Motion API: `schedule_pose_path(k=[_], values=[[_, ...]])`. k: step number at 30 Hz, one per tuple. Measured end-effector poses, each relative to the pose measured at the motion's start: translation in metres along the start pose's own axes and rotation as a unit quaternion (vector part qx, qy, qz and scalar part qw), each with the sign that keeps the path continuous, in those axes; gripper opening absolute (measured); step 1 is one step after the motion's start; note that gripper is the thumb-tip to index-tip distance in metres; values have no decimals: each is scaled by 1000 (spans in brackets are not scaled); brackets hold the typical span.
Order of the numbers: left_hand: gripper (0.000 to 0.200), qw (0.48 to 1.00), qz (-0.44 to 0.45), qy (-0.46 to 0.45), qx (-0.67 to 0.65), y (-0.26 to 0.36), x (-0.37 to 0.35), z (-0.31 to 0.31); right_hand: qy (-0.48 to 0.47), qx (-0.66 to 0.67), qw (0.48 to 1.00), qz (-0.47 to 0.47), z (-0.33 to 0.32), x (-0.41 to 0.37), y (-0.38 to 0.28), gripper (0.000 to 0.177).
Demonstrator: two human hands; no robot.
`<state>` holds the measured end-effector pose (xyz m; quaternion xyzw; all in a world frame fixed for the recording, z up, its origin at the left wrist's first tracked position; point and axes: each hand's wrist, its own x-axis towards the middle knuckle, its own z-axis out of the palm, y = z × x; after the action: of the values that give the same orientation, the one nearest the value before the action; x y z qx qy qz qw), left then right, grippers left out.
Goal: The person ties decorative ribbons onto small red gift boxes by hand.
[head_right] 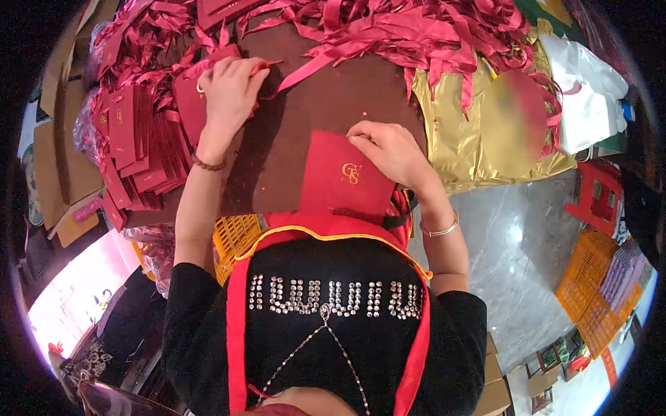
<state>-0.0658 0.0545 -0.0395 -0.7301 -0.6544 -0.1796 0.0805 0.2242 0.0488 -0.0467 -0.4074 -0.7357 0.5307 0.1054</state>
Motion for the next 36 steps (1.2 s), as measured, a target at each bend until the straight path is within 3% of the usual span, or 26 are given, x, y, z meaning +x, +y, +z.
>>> schedule_pose_path(k=[3,6,10,12,13,14,16,18,20,23,25,26,27,29,30,31,36], values=[[20,986,50,-25,158,2,1,18,4,-35,999,-7,0,0,0,23],[18,981,27,-48,188,2,6,29,-10,-19,999,33,-1,0,-8,24],[12,983,29,-41,178,2,12,29,-24,-109,994,14,3,3,-17,25],[8,999,-22,-15,-40,5,10,21,-27,-141,990,10,3,7,-18,26],[11,976,-105,-34,-188,6,10,12,-37,-111,993,7,2,8,-17,25],[18,903,-177,-27,-391,2,7,4,-48,-81,996,6,2,8,-15,25],[19,711,-188,20,-677,-8,4,-27,-57,-40,997,11,2,9,-12,26],[17,611,-226,101,-752,-6,-1,-80,-68,1,998,15,2,10,-8,26],[15,471,-112,73,-872,-21,-13,-117,-80,35,996,22,3,12,-4,27],[14,482,-77,72,-870,-9,-25,-150,-86,24,995,36,1,13,-7,29],[12,721,-166,59,-671,20,-29,-148,-80,23,996,37,2,12,-8,29],[12,799,-230,21,-555,44,-26,-143,-74,24,996,40,2,12,-8,29],[16,785,-305,-62,-536,53,-31,-126,-75,24,996,40,2,11,-9,29],[19,808,-273,-261,-451,75,-31,-100,-70,20,996,48,2,10,-11,29],[18,894,-85,-188,-399,74,-49,-63,-69,20,996,48,2,10,-10,29],[18,912,-49,-155,-377,77,-62,-41,-67,20,996,48,2,9,-10,29],[14,924,-82,-123,-353,95,-80,-18,-60,29,996,64,3,7,-9,30]])
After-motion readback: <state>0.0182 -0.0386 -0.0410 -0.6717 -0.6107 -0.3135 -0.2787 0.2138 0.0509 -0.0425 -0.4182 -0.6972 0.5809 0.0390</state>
